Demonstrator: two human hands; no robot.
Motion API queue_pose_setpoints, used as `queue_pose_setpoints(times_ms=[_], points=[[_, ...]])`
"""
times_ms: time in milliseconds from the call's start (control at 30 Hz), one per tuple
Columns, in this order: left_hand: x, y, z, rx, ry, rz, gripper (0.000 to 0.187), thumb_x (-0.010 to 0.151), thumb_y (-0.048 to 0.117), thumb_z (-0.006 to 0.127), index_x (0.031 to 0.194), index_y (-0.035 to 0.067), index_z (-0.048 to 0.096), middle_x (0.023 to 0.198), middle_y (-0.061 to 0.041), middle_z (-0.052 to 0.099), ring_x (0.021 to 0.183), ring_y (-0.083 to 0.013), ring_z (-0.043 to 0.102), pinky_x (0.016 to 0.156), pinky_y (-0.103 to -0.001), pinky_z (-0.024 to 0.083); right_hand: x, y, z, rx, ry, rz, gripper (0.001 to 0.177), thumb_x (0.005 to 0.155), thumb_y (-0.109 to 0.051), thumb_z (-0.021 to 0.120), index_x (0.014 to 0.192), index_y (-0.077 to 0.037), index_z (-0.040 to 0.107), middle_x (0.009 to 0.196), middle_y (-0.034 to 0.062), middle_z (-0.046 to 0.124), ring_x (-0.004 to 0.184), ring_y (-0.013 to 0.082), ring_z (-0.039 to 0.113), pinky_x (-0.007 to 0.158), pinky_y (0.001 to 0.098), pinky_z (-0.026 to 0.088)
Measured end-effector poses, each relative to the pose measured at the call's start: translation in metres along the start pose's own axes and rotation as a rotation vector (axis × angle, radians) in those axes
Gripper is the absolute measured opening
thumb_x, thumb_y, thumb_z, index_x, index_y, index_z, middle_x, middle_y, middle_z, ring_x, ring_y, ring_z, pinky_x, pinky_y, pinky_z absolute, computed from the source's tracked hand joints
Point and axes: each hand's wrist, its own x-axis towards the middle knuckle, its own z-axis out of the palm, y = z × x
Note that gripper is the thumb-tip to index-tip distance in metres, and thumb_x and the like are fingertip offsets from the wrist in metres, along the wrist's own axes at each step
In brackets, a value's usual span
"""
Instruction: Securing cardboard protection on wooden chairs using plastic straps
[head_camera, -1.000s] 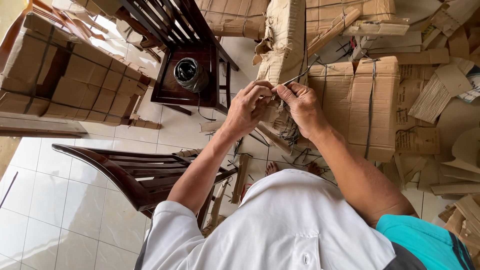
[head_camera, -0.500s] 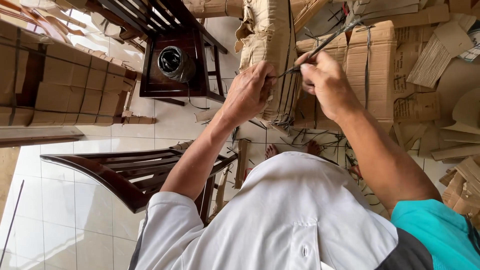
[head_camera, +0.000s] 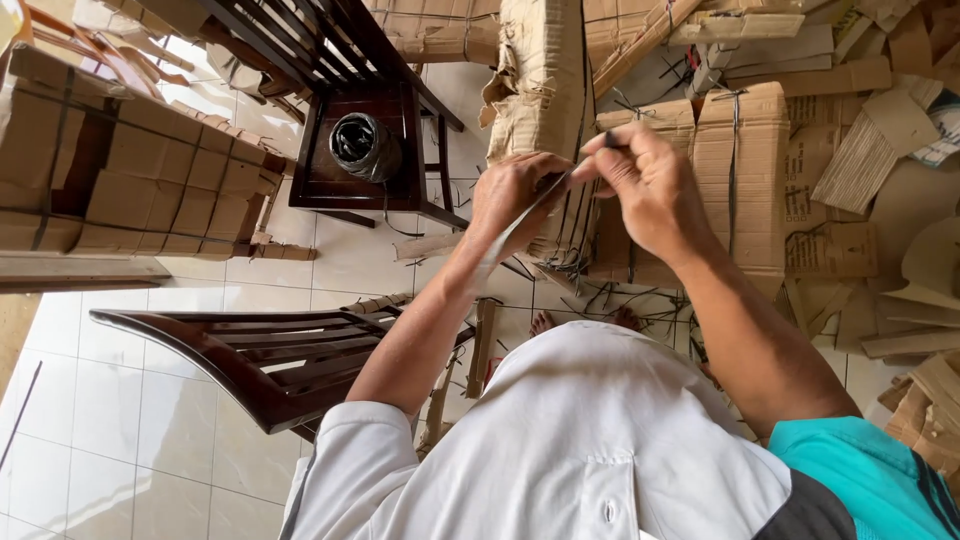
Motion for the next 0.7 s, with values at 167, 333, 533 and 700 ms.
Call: queue_pose_setpoints(times_ms=[167,333,533,700], points=[[0.006,0.008,0.01,0.086,0.016,-0.145,0.015,0.088,0.029,0.071,0.102,0.025,0.074,0.09,-0.004,0.077,0.09,-0.0337,0.073,0.074,-0.049,0.058,-0.002,0.005,-0.002,-0.298,-0.041,-0.227,0.014,0.11,-0.011,0.063,0.101,-0.005,0.071,0.095,0.0141,0.076,0.096,0.0239,0.072,0.085,0.0354,0.056],[0.006,0.008,0.009,0.177,-0.04,-0.211,0.015,0.082,0.027,0.067,0.096,0.027,0.074,0.084,-0.003,0.075,0.09,-0.0339,0.073,0.074,-0.051,0.058,0.009,0.021,0.002,-0.52,-0.081,-0.49,0.016,0.106,-0.01,0.069,0.092,-0.004,0.075,0.1,0.0157,0.077,0.101,0.0302,0.072,0.092,0.0388,0.055],[0.008,0.02,-0.007,0.07,-0.084,-0.015,0.012,0.088,0.03,0.067,0.094,0.021,0.072,0.092,-0.005,0.076,0.096,-0.0372,0.071,0.074,-0.052,0.058,0.035,0.037,0.006,-0.387,-0.008,-0.515,0.02,0.108,-0.01,0.072,0.09,-0.002,0.072,0.105,0.015,0.076,0.106,0.0307,0.072,0.096,0.0424,0.052],[0.009,0.017,-0.003,0.149,-0.078,0.089,0.02,0.093,0.028,0.058,0.079,0.017,0.067,0.076,-0.002,0.071,0.071,-0.0264,0.064,0.045,-0.041,0.042,0.036,0.019,0.013,-0.387,-0.084,-0.485,0.013,0.109,-0.008,0.067,0.103,0.004,0.071,0.101,0.0143,0.073,0.093,0.0263,0.069,0.081,0.0365,0.054]])
